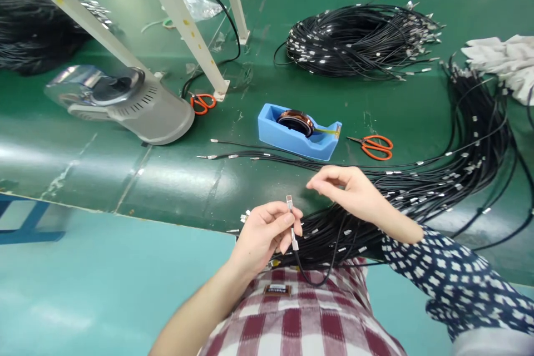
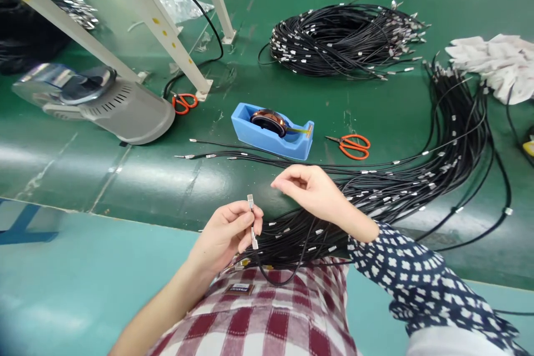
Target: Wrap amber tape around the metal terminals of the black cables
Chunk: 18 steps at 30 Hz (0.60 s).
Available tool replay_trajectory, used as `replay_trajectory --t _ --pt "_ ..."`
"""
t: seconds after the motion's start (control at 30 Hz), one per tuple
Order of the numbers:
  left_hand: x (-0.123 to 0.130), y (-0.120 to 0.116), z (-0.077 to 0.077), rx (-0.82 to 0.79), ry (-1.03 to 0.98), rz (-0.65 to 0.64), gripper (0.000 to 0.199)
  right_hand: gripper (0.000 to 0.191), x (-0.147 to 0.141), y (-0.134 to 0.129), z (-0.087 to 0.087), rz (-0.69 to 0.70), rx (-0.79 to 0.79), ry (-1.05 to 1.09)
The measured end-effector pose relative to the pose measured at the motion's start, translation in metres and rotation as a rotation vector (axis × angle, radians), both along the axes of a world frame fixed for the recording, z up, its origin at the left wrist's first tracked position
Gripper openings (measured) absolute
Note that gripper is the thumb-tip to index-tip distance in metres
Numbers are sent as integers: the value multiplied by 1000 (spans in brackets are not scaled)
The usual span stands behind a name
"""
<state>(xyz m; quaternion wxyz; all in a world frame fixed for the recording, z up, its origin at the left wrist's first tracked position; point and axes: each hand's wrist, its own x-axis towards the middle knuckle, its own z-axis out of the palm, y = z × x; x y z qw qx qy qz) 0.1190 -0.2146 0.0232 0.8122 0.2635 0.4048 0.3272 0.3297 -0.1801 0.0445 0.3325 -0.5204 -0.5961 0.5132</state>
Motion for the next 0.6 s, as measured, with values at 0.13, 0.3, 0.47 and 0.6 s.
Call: replay_trajectory --t 0.13,0.3,0.47,0.6 --pt "3 -1 0 -7 -41 9 25 24 33 24 9 -284 186 -159" --pt "7 -2 2 13 -44 -2 27 21 38 32 23 -244 278 -254" --pt "7 -2 0 36 -22 -32 25 18 1 5 25 189 208 -184" --pt "7 -3 -3 43 19 -59 28 16 -8 -1 24 377 381 -195"
